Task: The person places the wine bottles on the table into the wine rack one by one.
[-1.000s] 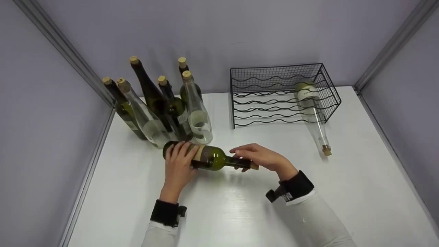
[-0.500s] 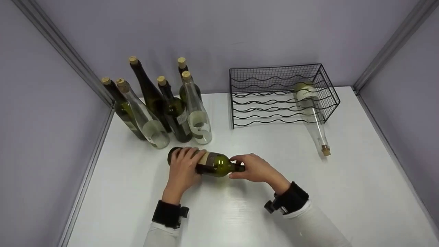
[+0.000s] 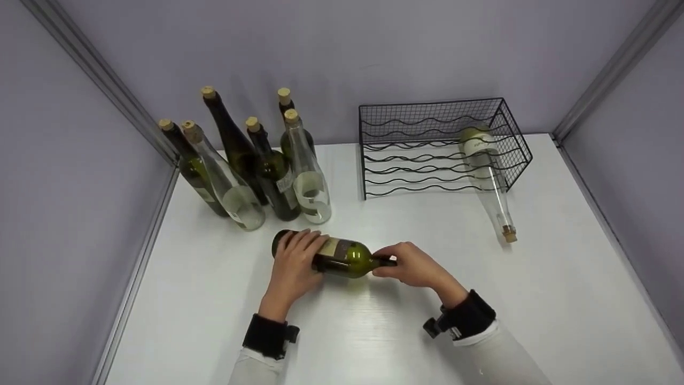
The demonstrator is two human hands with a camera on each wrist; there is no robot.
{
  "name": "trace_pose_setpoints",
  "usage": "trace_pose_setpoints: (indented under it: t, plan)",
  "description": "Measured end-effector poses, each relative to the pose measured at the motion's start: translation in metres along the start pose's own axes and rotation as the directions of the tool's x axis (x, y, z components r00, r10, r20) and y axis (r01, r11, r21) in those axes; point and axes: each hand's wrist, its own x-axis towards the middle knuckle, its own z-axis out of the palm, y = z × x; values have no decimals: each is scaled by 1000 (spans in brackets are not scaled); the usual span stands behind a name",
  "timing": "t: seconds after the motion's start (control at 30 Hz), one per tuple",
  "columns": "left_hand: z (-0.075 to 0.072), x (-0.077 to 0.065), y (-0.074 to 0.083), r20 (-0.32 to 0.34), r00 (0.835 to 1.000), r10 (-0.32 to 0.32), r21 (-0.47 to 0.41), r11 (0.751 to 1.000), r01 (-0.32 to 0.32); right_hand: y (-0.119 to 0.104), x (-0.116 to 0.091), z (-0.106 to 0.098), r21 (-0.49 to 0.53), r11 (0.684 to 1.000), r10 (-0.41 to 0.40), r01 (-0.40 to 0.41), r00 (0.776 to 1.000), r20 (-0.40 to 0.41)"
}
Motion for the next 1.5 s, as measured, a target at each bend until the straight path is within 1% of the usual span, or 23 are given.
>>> trace_pose_setpoints:
  t: [0.1, 0.27, 0.47, 0.67, 0.83, 0.93, 1.17, 1.27, 1.37, 1.5]
  plan:
    - [3, 0, 4, 12, 1000, 14, -17, 1000, -13, 4, -6, -3, 22, 1000, 14, -14, 1000, 7]
    - [5, 0, 8, 27, 999, 26, -27, 999, -25, 10, -16, -8, 68, 996, 59, -61, 998, 20]
    - [4, 0, 8, 10, 999, 30, -55, 998, -30, 15, -27, -17, 105, 992, 76, -75, 997, -12]
    - [3, -1, 6, -7, 1000, -12, -114, 993, 11, 19, -32, -26, 158, 983, 98, -95, 995, -16]
    - [9, -2, 9, -3, 1000, -30, -150, 988, 29, 24, -44, -35, 161, 978, 142, -134, 989, -36]
    - [12, -4, 12, 14, 999, -41, -169, 985, 42, 29, -52, -38, 164, 974, 164, -154, 985, -49]
    - [16, -5, 17, 85, 994, -70, -211, 974, 87, 36, -67, -45, 196, 962, 207, -188, 975, -80]
    - [19, -5, 18, 116, 990, -74, -201, 975, 96, 38, -73, -49, 224, 950, 242, -216, 966, -92]
    - [22, -5, 20, 144, 987, -75, -184, 978, 101, 39, -80, -51, 247, 942, 260, -228, 960, -104]
    - [25, -5, 23, 180, 980, -82, -184, 976, 115, 44, -88, -53, 252, 940, 268, -229, 954, -134]
